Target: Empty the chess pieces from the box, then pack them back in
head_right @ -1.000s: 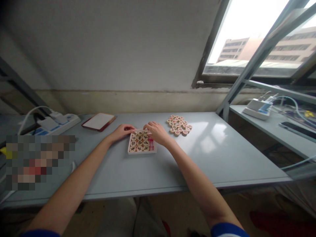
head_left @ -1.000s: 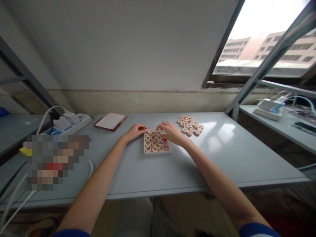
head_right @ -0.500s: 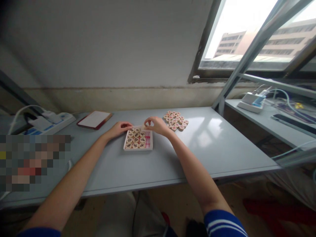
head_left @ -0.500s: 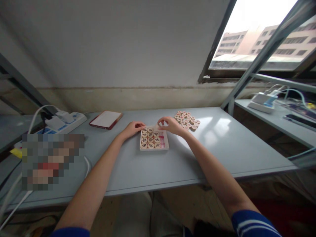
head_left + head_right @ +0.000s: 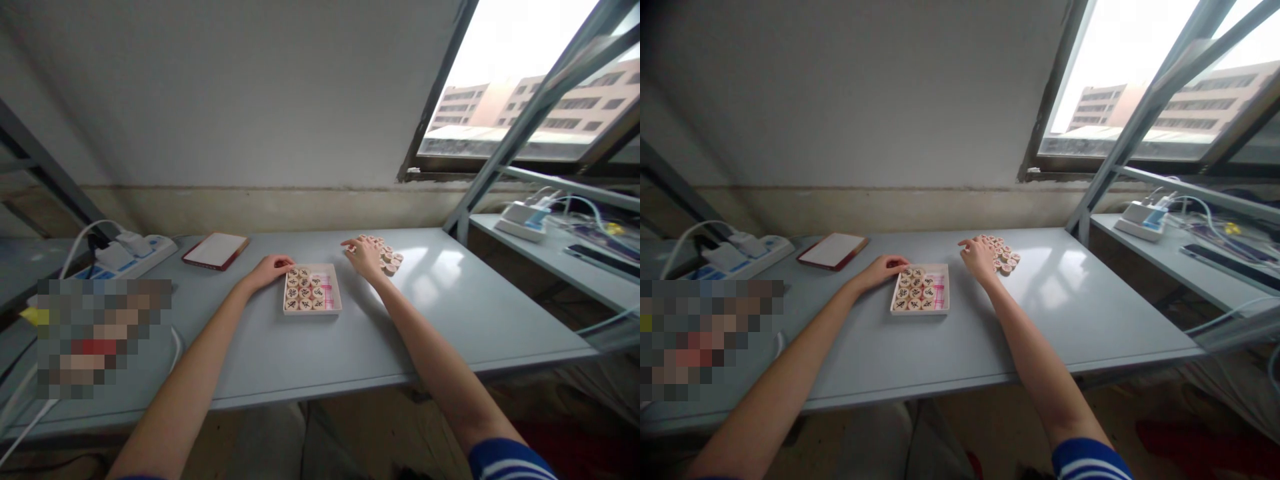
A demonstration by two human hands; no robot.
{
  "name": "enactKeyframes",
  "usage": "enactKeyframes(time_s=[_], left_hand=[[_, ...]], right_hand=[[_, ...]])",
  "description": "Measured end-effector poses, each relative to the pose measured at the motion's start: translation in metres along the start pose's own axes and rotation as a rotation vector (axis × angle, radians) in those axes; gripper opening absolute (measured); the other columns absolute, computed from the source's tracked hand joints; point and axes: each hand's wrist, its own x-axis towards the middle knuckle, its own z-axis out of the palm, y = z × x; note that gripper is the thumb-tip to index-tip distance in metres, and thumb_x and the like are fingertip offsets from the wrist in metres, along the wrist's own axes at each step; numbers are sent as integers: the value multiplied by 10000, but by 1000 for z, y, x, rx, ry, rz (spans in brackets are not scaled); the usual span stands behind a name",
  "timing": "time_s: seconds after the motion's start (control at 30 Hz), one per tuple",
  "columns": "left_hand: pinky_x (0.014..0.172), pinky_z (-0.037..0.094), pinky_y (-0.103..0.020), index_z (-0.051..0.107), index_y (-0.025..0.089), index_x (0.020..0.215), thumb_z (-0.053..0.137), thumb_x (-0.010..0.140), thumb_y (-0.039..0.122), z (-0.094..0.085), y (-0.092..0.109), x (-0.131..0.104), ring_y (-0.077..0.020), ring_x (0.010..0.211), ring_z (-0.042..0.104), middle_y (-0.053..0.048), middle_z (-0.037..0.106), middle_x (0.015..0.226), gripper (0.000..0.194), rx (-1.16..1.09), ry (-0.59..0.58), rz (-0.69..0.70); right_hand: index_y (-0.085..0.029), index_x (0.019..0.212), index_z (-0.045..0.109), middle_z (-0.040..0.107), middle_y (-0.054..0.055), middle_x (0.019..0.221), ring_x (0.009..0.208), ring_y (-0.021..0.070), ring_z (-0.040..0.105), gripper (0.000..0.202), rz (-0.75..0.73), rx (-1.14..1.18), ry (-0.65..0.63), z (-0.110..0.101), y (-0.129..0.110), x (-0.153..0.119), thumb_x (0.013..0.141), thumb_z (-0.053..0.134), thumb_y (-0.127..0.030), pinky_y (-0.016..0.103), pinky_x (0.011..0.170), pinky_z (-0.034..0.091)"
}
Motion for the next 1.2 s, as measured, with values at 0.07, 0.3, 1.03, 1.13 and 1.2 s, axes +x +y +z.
enactKeyframes(time_s=[0.07, 0.3, 1.03, 1.13, 1.2], left_hand=[[689, 426, -260, 641, 120, 831, 527, 706, 396, 0, -1, 0, -162, 743, 567, -62, 652, 803, 324, 2, 14, 1], [703, 427, -269, 650, 112, 829, 555, 683, 387, 0, -2, 1, -164, 736, 572, -69, 662, 800, 325, 9, 48, -18], [679, 428, -257, 648, 112, 823, 543, 690, 416, 0, 3, -1, -164, 731, 567, -66, 656, 793, 348, 9, 35, -24], [683, 430, -262, 646, 112, 829, 541, 689, 418, 0, 2, -1, -166, 739, 569, -69, 657, 799, 352, -6, 28, -31], [688, 431, -265, 644, 112, 833, 542, 690, 412, 0, 2, 0, -167, 744, 571, -71, 656, 802, 348, -12, 29, -35]], right_hand=[[-211, 957, 623, 584, 54, 891, 822, 171, 491, 238, -160, 179, -128, -7, -12, 0, 769, 481, -185, 308, 761, 356], [-228, 1045, 594, 591, 33, 976, 796, 117, 531, 343, -541, 405, -730, -22, -51, -16, 703, 603, -200, 218, 710, 413], [-208, 901, 605, 554, 38, 921, 823, 147, 510, 223, -532, 180, -382, -20, -37, -12, 702, 621, -306, 241, 707, 370], [-202, 880, 592, 561, 46, 878, 849, 179, 495, 225, -461, 48, -263, -31, -20, -5, 706, 618, -342, 276, 729, 351], [-202, 853, 595, 569, 48, 823, 819, 195, 497, 224, -387, -63, -261, -35, -6, -2, 691, 628, -354, 293, 716, 342]])
